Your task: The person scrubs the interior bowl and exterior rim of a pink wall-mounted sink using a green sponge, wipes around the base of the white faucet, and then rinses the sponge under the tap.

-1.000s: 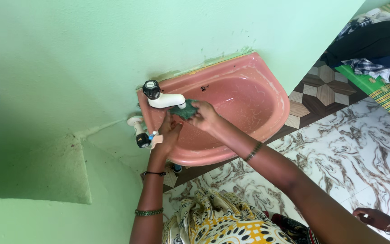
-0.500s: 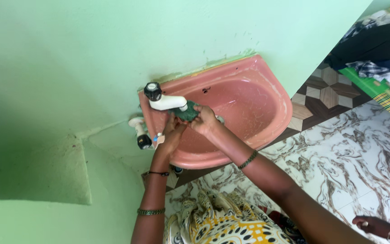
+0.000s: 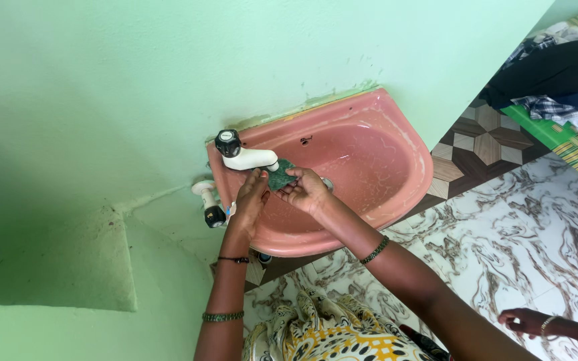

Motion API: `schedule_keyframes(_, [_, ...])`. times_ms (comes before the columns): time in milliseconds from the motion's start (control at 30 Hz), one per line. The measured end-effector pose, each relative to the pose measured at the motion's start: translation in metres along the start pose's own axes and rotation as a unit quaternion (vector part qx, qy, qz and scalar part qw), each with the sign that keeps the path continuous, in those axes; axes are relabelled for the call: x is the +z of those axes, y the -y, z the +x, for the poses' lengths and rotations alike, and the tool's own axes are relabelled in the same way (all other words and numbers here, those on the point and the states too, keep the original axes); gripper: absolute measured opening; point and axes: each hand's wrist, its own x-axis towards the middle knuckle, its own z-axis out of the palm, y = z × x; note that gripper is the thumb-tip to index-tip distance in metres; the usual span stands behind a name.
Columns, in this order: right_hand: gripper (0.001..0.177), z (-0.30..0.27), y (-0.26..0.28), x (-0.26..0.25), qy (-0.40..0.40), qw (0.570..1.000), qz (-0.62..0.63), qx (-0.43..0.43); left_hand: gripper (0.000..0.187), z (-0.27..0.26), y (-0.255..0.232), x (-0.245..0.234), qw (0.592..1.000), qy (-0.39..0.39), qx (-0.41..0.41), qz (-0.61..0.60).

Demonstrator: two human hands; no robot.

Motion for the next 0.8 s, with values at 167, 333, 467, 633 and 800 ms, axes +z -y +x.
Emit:
schedule_keyframes(167, [0.026, -0.02, 0.0, 0.009, -0.006, 0.998, -0.063, -0.01, 0.028, -0.002, -0.01, 0.009, 0.997, 0.045, -0.009, -0.064])
schedule_keyframes(333, [0.021, -0.015, 0.004, -0.016, 0.09, 0.94, -0.313, -0.105, 0.022, 0.004, 0.004, 0.005, 0.99, 0.051, -0.002, -0.128])
schedule_keyframes(467, [0.025, 0.006, 0.01, -0.043, 0.115, 0.851, -0.483, -0.17, 0.026, 0.008, 0.008, 0.01, 0.99, 0.024, 0.018, -0.136])
schedule_keyframes(633, [0.025, -0.009, 0.013, -0.035, 0.12, 0.886, -0.43, -0.127, 0.03, 0.012, 0.011, 0.011, 0.986, 0.023, 0.032, -0.165])
schedule_keyframes(800, [0.034, -0.037, 0.013, -0.004, 0.072, 0.945, -0.313, -0.061, 0.033, 0.016, 0.018, 0.012, 0.981, 0.015, 0.038, -0.188])
